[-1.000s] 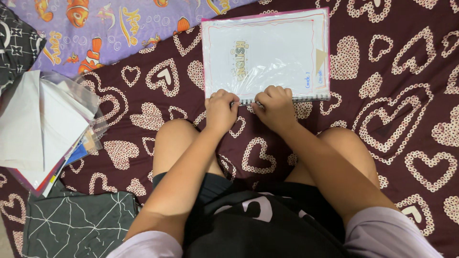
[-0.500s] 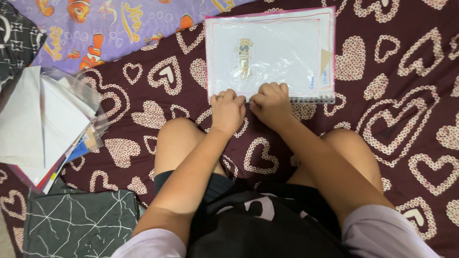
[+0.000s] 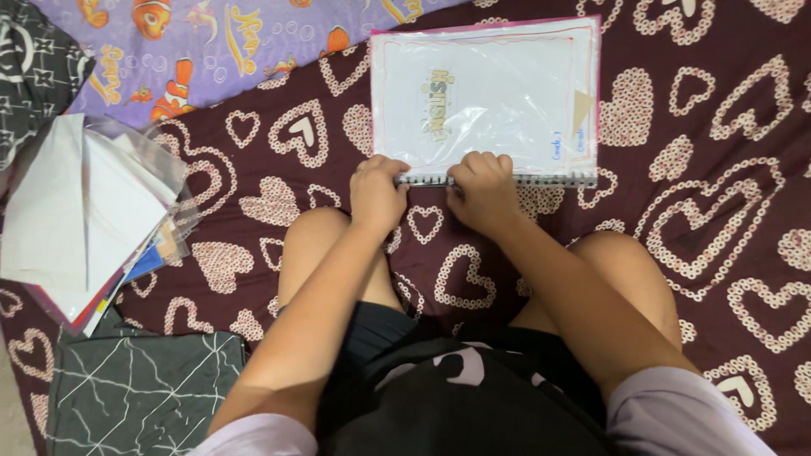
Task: The person sits on a bed and wraps spiral-bound notebooks with clear plastic sheeting. They smooth the plastic over the covers, fold the edges, and apply tape to secure the wrapping. The person handles several notebooks labeled with subjects like Social Studies and English.
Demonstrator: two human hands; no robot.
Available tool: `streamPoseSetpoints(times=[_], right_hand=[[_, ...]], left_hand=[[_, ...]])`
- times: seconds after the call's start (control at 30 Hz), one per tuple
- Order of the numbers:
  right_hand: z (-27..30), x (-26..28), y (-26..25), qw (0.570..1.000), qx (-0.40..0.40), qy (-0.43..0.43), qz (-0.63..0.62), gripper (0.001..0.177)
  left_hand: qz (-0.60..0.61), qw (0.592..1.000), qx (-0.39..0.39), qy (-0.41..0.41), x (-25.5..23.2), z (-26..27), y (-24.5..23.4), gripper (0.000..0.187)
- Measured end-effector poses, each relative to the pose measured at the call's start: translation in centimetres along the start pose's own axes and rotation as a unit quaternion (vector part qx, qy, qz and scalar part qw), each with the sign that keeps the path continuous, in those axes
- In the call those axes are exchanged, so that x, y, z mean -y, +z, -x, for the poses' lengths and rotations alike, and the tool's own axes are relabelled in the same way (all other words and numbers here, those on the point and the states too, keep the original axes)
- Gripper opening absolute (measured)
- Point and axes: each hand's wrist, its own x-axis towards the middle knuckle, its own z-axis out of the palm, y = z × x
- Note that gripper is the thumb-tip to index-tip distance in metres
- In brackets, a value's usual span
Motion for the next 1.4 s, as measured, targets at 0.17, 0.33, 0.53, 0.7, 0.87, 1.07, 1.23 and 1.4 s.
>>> streamPoseSetpoints(times=[0.17, 0.33, 0.53, 0.7, 0.87, 1.07, 1.23, 1.4], right_hand=[[-0.1, 0.9, 0.4, 0.999, -0.008, -0.036, -0.015, 0.021], [0.3, 0.6, 1.4, 0.999, -0.009, -0.029, -0.024, 0.013], [0.2, 0.6, 1.8, 1.000, -0.005, -0.022, 0.002, 0.014], [-0.2, 1.3, 2.3, 1.000, -0.007, -0.009, 0.016, 0.015], [0.0, 1.3, 3.7, 0.999, -0.012, -0.005, 0.042, 0.011], [-0.1, 1.1, 4.3, 0.999, -0.005, 0.025, 0.030, 0.013], [-0.2, 1.2, 4.0, 0.999, -0.014, 0.013, 0.026, 0.015], [-0.2, 1.4, 4.0, 1.000, -0.017, 0.018, 0.019, 0.013]], left_hand=[[-0.018, 0.998, 0.018, 0.049, 0.9, 0.3, -0.5, 0.012], [-0.013, 1.000, 0.009, 0.023, 0.5, 0.4, -0.3, 0.019], [-0.049, 0.998, -0.035, 0.015, -0.1, 0.2, 1.0, 0.022], [-0.035, 0.999, -0.025, 0.008, 0.1, 0.4, 1.7, 0.019], [-0.067, 0.998, -0.020, 0.005, 0.0, 0.5, 2.2, 0.020], [-0.080, 0.996, -0.038, 0.012, -0.6, 0.3, 2.1, 0.028], [0.019, 0.995, -0.051, -0.086, 1.1, 1.3, 0.9, 0.037], [0.129, 0.972, -0.086, -0.179, 4.7, 1.2, 3.0, 0.022]])
